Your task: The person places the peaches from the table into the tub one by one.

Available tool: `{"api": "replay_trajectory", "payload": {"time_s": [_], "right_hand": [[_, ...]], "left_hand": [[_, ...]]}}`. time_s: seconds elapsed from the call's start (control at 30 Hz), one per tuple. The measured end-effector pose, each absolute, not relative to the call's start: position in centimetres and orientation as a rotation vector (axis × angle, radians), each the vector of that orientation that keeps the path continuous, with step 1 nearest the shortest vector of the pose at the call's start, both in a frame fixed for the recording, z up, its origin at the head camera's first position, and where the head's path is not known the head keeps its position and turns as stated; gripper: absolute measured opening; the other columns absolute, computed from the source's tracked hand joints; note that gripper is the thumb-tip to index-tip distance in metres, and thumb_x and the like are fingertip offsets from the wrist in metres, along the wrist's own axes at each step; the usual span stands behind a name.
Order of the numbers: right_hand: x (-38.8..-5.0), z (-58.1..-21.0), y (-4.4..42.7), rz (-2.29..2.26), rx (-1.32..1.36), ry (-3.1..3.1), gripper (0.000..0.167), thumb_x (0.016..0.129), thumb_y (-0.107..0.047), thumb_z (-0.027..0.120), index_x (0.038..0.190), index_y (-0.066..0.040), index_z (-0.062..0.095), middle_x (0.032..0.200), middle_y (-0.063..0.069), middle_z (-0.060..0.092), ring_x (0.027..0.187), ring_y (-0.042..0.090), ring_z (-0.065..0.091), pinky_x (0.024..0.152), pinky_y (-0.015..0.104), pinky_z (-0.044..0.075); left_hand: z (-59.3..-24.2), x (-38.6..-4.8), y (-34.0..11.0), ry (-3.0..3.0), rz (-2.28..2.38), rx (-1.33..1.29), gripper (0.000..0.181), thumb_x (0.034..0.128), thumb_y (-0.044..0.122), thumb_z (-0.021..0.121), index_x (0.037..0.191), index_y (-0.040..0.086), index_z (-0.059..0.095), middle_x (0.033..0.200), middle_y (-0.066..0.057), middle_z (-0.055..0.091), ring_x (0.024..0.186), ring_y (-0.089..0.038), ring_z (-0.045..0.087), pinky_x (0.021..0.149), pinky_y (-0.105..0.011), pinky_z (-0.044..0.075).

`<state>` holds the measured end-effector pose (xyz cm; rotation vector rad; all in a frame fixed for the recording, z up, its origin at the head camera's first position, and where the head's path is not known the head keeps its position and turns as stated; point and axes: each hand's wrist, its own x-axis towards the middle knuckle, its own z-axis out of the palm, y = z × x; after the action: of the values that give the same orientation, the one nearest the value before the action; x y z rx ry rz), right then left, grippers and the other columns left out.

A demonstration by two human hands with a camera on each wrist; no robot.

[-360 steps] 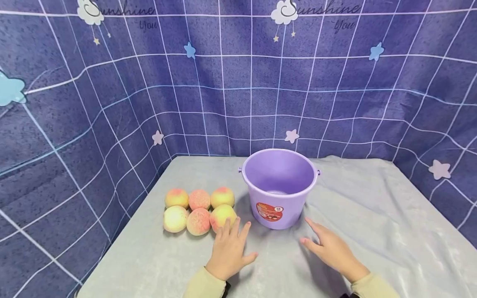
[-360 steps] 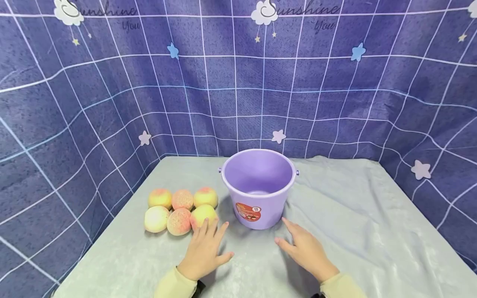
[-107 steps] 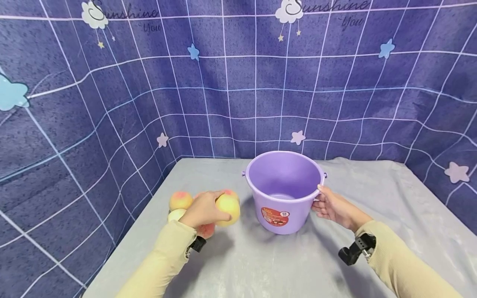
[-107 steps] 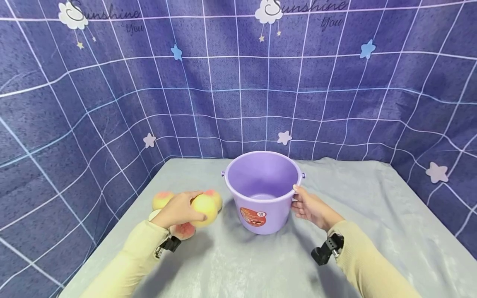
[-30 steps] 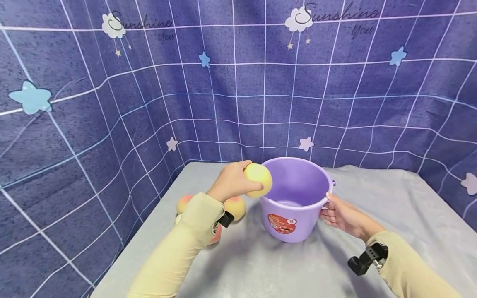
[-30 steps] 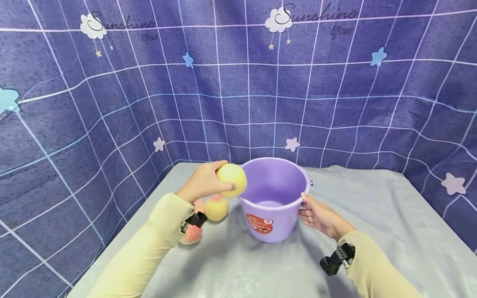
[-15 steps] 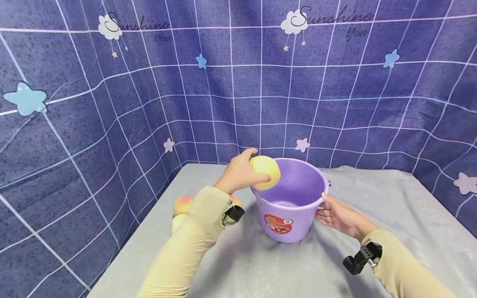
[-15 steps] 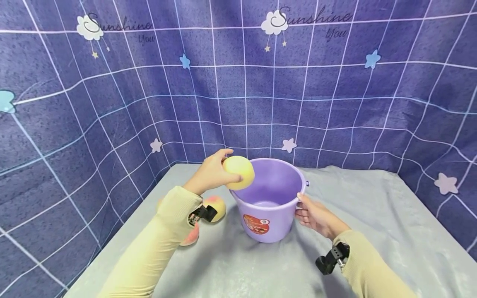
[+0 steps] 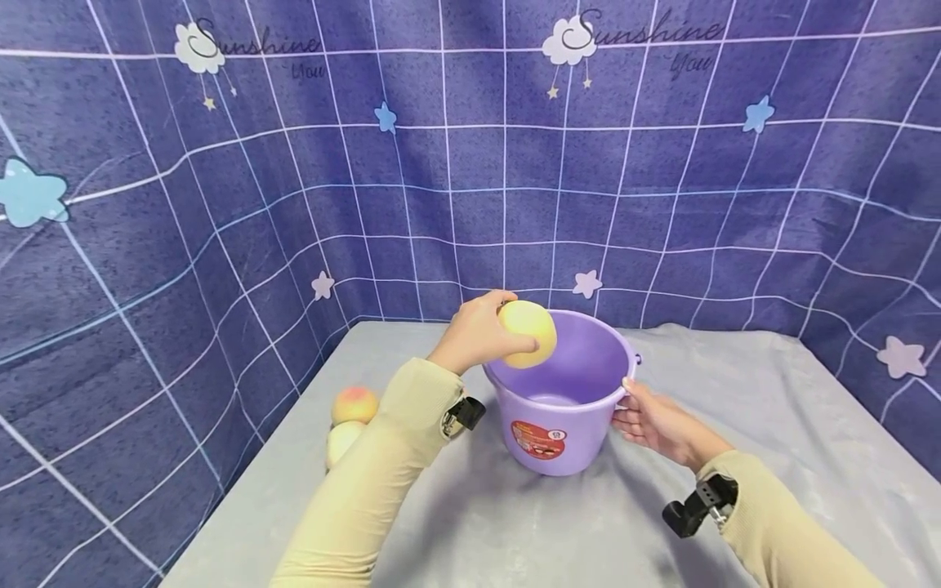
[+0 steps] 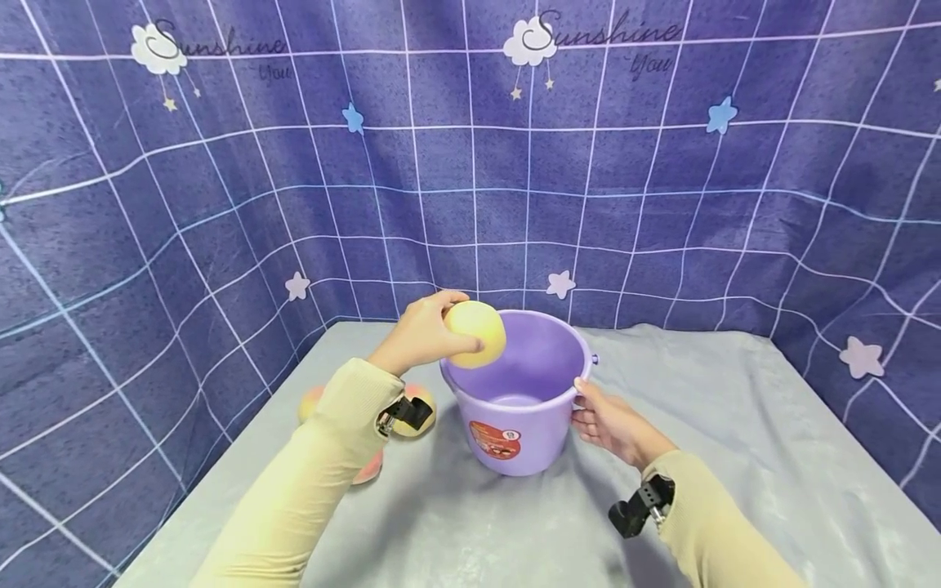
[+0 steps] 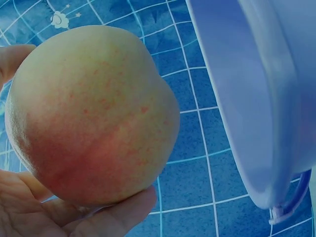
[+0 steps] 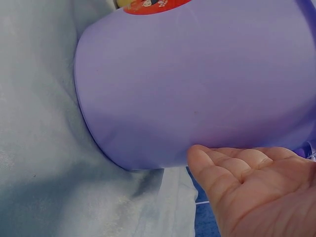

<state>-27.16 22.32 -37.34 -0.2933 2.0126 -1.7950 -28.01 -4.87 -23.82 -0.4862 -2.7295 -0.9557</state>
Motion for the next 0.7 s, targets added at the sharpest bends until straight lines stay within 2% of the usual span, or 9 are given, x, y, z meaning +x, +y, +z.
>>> {"api": "replay_trajectory", "payload": {"time_s": [0.47,0.7], "right_hand": [[-27.2,-37.4,22.0,-1.814,-0.278,2.013,0.086,0.102,-0.050,0.015,0.137,0.027,0.003,0.141,0.045,0.011,0.133,0.052,0.021,0.108,0.054,0.025],[-27.1,-37.3,22.1,-1.809,-0.279,2.022,0.085,0.102,-0.050,0.013,0.136,0.027,0.003,0.141,0.045,0.011,0.132,0.053,0.020,0.108,0.054,0.025]], "left_hand": [[-23.7,-28.7,-3.7,-2.744,-0.967,-0.494,0.070,0.0670,0.031,0.078,0.129,0.008,0.057,0.118,-0.009,0.064,0.103,-0.027,0.056,0.087,-0.040,0.045],[-23.6,-29.1,-3.3,-2.791,-0.889,-0.527,0.069,0.0684,0.034,0.077,0.128,0.007,0.057,0.115,-0.009,0.064,0.101,-0.025,0.057,0.085,-0.036,0.046]]}}
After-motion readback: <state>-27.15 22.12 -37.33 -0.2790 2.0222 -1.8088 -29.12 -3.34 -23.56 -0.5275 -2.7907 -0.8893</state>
